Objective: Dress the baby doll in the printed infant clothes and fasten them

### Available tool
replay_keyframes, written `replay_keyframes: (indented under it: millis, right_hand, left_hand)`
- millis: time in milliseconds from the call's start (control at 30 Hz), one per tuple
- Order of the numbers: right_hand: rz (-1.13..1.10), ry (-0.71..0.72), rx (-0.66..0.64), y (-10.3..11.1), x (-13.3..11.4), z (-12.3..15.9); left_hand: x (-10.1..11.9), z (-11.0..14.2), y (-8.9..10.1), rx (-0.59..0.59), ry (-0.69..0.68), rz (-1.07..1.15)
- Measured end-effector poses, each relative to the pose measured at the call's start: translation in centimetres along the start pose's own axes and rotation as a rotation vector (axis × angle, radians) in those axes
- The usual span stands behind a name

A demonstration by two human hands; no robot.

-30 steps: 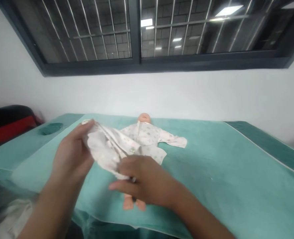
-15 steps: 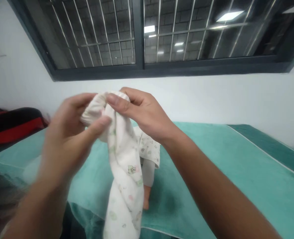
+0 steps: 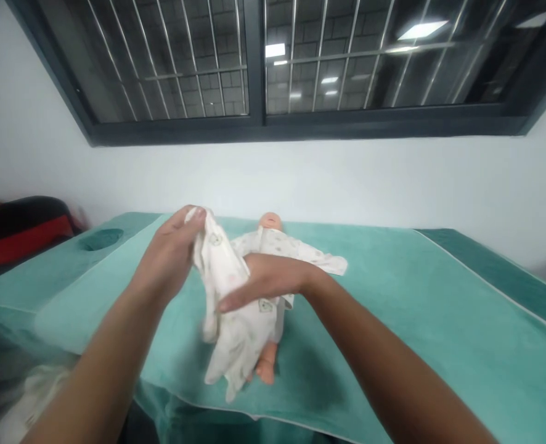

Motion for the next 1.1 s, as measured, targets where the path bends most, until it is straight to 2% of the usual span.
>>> replay_keyframes:
  millis: [33,67,167,267,333,367,433,467,567,600,633,667,733,833,900,933,967,1033,1100]
  right_hand:
    - [0.055,-0.035,-0.023,-0.2,0.7,0.2]
    - [0.071,-0.030,0.011,0.1,1.1,0.3]
    - [-0.084,0.110,0.246,2.7,1.5,0.8]
    - [-0.291,0.212,0.451,5.0,2.7,1.5]
    - [-0.342,0.240,0.514,5.6,3.3,1.8]
    - [-0.350,0.247,0.531,5.7,3.4,1.9]
    - [-0.349,0.248,0.510,5.5,3.4,2.1]
    - [-0.334,0.226,0.446,4.9,3.4,2.0]
    - [-0.224,0.041,0.115,1.4,4.0,1.7]
    - [-0.185,-0.018,0.049,0.6,4.4,1.9]
    - [-0.164,-0.049,0.040,0.4,4.7,2.1]
    - [-0.171,-0.039,0.087,0.7,4.7,2.3]
    - [-0.264,0.070,0.257,2.3,4.3,2.7]
    - [-0.473,0.232,0.463,4.2,4.4,3.4]
    - [-0.585,0.257,0.548,4.6,5.1,3.6]
    - [-0.636,0.255,0.580,4.6,5.6,3.6]
    - [-0.682,0.250,0.603,4.4,6.1,3.6]
    - [-0.729,0.207,0.579,3.2,6.9,3.3]
    - [-0.691,0.110,0.395,0.9,7.5,2.5]
  left_hand:
    - [-0.6,0.1,-0.1,-0.007,0.020,0.006]
    - [-1.4,0.2,-0.4,-0.022,0.052,0.020]
    - [-3.5,1.0,-1.3,-0.105,0.157,0.039]
    - [-4.2,2.3,-3.2,-0.311,0.131,-0.138]
    - [-4.4,3.1,-4.4,-0.438,0.104,-0.252]
    - [-4.7,3.4,-4.7,-0.458,0.112,-0.256]
    - [-5.0,3.3,-4.3,-0.383,0.157,-0.146]
    - [-5.2,3.1,-4.0,-0.321,0.178,-0.059]
    - [-5.8,2.8,-3.5,-0.199,0.226,0.161]
    - [-6.1,2.8,-3.5,-0.186,0.244,0.206]
    - [-6.3,2.8,-3.6,-0.185,0.269,0.242]
    - [-6.7,2.9,-3.8,-0.199,0.300,0.274]
    - [-7.2,3.5,-4.2,-0.275,0.362,0.305]
    - [-7.8,5.2,-5.4,-0.557,0.446,0.222]
    - [-8.2,6.5,-5.9,-0.740,0.477,0.142]
    - [-8.3,6.7,-5.9,-0.768,0.478,0.127]
    - [-8.5,6.5,-5.7,-0.735,0.467,0.141]
    - [-8.7,5.1,-4.8,-0.537,0.419,0.231]
    - [-9.1,4.0,-3.8,-0.317,0.363,0.316]
Point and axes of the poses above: each hand's wrist, its own z-axis away from the middle knuckle, its own y-axis out of the back of the hand, x = y × z, the point moved 9 cm from there along -z, towards the middle knuckle, and after that the axes turned 7 degrees about -z, right-handed, at the moved point
